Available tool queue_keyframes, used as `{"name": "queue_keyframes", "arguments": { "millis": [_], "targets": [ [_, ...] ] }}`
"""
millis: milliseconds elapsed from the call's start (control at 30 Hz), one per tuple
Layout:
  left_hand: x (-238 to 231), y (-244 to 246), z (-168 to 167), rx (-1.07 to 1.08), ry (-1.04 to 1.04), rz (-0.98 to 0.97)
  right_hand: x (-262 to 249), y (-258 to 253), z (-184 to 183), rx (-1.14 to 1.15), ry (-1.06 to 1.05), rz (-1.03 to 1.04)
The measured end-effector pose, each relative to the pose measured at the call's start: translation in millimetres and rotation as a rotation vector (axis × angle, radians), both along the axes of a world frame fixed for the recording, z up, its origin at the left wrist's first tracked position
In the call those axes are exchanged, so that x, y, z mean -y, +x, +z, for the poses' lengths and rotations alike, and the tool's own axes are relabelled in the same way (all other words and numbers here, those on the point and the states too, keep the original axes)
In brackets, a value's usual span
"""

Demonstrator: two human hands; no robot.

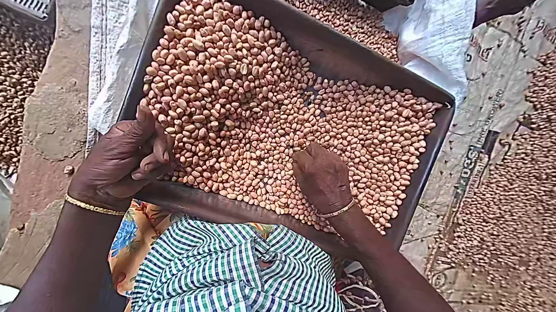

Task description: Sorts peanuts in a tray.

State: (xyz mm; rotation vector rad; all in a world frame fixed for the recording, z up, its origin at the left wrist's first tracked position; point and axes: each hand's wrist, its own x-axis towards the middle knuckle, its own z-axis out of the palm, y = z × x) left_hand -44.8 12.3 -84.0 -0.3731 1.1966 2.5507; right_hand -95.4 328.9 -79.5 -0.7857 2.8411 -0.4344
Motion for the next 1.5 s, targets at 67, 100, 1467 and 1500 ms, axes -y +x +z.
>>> {"name": "queue_keyframes", "arguments": {
  "millis": [67,100,1467,1500],
  "targets": [
    [0,0,-1,-0.013,0.021,0.013,-23,-13,2,0.258,-0.488,-0.203],
    [1,0,-1,-0.016,0.029,0.021,-32,-18,4,0.402,-0.789,-0.335],
    [1,1,-2,-0.038,-0.026,0.005,-33,-26,-5,-0.024,-0.123,-0.270],
    [1,1,-2,-0.041,-0.027,0.009,-34,-27,-5,-0.015,-0.150,-0.278]
  ]
}}
